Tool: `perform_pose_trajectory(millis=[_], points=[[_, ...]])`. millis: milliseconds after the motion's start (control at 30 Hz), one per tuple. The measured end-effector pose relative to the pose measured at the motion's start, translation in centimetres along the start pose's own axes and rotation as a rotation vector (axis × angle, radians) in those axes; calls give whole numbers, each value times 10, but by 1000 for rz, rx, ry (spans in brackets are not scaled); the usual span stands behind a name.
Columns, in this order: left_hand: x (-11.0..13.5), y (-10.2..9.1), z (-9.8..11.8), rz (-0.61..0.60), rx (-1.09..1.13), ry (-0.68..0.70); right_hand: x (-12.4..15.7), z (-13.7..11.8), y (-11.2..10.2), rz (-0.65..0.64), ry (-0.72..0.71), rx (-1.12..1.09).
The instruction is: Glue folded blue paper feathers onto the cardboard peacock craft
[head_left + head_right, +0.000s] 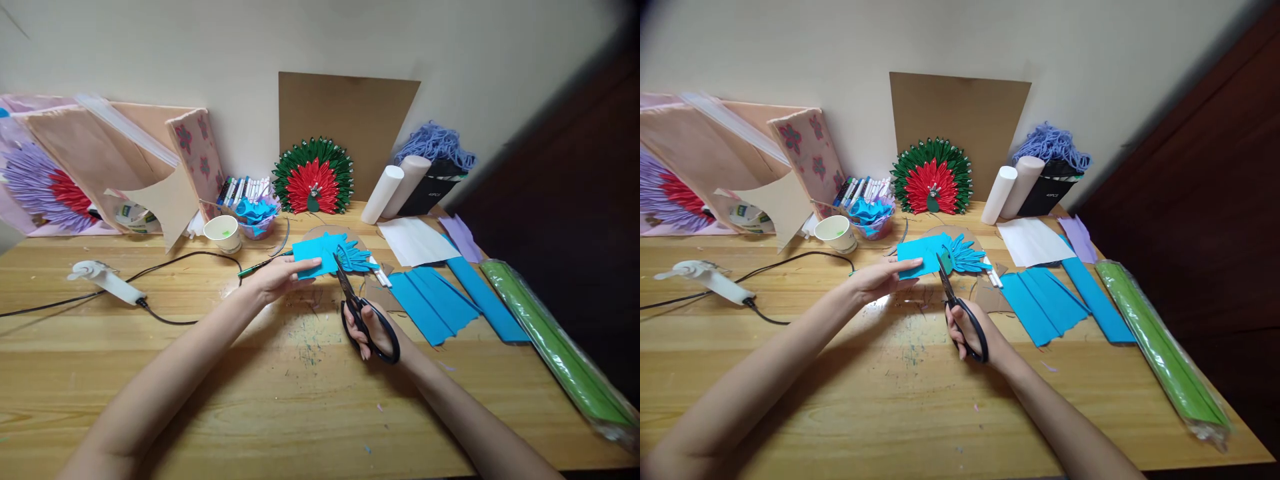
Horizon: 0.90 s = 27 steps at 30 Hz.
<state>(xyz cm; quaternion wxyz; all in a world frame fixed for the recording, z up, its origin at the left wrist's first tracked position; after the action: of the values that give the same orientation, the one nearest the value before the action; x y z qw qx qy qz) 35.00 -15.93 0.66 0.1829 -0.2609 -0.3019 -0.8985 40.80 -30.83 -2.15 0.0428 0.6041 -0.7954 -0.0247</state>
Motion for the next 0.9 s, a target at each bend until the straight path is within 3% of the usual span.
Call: perform_pose_trajectory(millis=[167,333,667,900], points=[[6,11,-9,91,52,50,1,-1,2,-35,-13,41],[11,12,-4,171,-38,132,4,5,6,-95,-27,-8],[8,13,-6,107,-101,100,4,10,8,-110,-38,-46],[8,8,-5,135,-87,66,1,1,4,-2,-53,64]])
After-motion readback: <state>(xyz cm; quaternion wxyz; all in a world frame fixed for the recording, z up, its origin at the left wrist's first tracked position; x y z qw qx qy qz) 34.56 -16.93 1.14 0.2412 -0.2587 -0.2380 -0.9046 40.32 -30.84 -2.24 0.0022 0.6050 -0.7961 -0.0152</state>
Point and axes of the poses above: each hand's wrist, its own x-axis away from the middle knuckle, its own y-axis out of the palm, z = x × y, the point moved 6 cm from there along -x, towards the middle knuckle, and after that the axes turned 13 degrees about -y, right-handed, at the moved point
